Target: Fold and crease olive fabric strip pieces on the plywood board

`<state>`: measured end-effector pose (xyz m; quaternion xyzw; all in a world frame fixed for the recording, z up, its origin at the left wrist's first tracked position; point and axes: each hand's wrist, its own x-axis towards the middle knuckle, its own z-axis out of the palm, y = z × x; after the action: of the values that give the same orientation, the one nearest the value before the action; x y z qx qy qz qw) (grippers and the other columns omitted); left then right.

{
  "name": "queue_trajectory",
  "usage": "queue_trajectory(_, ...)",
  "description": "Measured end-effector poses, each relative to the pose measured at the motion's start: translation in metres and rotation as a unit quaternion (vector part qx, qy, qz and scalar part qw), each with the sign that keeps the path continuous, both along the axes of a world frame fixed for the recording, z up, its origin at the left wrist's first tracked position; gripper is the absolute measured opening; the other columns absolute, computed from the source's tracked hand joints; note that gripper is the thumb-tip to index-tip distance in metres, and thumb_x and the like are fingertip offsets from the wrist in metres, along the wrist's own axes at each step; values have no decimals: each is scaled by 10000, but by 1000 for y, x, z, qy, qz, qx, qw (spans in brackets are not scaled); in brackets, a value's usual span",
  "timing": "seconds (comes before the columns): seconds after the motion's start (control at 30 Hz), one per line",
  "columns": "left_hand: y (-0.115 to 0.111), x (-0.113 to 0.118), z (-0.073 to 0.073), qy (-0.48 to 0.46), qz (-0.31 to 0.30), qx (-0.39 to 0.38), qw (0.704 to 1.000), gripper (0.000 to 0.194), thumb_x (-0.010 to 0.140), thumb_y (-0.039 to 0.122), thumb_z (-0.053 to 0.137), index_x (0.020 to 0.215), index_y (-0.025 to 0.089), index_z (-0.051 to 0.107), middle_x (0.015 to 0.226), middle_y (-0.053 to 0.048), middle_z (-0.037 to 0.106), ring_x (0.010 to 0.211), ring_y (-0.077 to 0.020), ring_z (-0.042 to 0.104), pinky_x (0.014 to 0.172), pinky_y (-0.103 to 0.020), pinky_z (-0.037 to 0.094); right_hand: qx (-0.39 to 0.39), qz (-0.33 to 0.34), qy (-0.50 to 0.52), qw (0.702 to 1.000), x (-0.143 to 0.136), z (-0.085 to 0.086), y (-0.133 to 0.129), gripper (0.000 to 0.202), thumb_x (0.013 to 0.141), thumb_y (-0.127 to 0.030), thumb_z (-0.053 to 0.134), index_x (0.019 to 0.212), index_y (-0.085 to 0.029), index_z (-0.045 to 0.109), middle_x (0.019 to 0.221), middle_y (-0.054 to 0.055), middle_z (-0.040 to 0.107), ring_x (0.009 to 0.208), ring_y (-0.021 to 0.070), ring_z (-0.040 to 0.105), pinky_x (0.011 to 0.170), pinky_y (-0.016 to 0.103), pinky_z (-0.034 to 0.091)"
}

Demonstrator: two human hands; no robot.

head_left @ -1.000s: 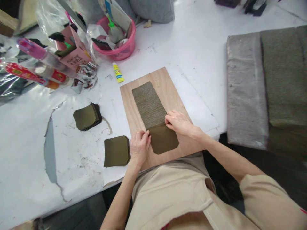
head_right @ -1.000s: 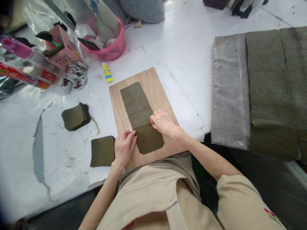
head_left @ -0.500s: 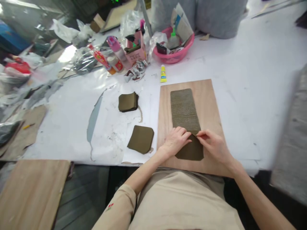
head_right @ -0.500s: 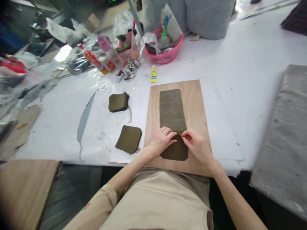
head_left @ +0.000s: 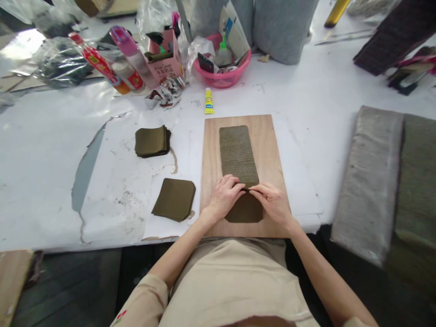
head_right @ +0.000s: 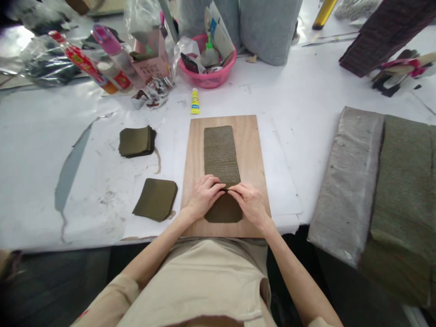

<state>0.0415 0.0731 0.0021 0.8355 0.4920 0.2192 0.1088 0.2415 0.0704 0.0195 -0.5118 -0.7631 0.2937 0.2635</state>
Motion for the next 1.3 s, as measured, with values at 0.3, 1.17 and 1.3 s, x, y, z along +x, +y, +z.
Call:
queue_trajectory(0.3, -18, -23, 35, -144, -74, -123, 979, 264, 996, 327, 451, 980, 156, 651, 907, -39, 707, 817, -138, 643, 744, -241, 461, -110, -44, 95, 988, 5, -21, -2, 398, 984, -471, 382, 1068, -237, 693, 1067, 69, 724, 954, 230, 679, 839, 376, 539)
queue_trajectory(1.17, -71, -177, -13, 37, 461, -27, 886, 269, 970, 275, 471, 1171, 206, 636, 958, -59, 724, 848, -198, 670, 729, -274, 447, 66, -7, 6, 998, -4, -35, -5, 195, 967, -338, 498, 1018, -232, 654, 1007, 38, 693, 907, 201, 652, 800, 338, 509)
queue_trajectory(1.3, -74, -173, -16, 115, 454, 12, 884, 283, 963, 271, 457, 1156, 179, 644, 991, -95, 670, 886, -228, 618, 741, -311, 442, 52, -10, 11, 999, -5, -33, -7, 169, 968, -299, 500, 1009, -234, 651, 996, 34, 686, 913, 196, 642, 816, 343, 506)
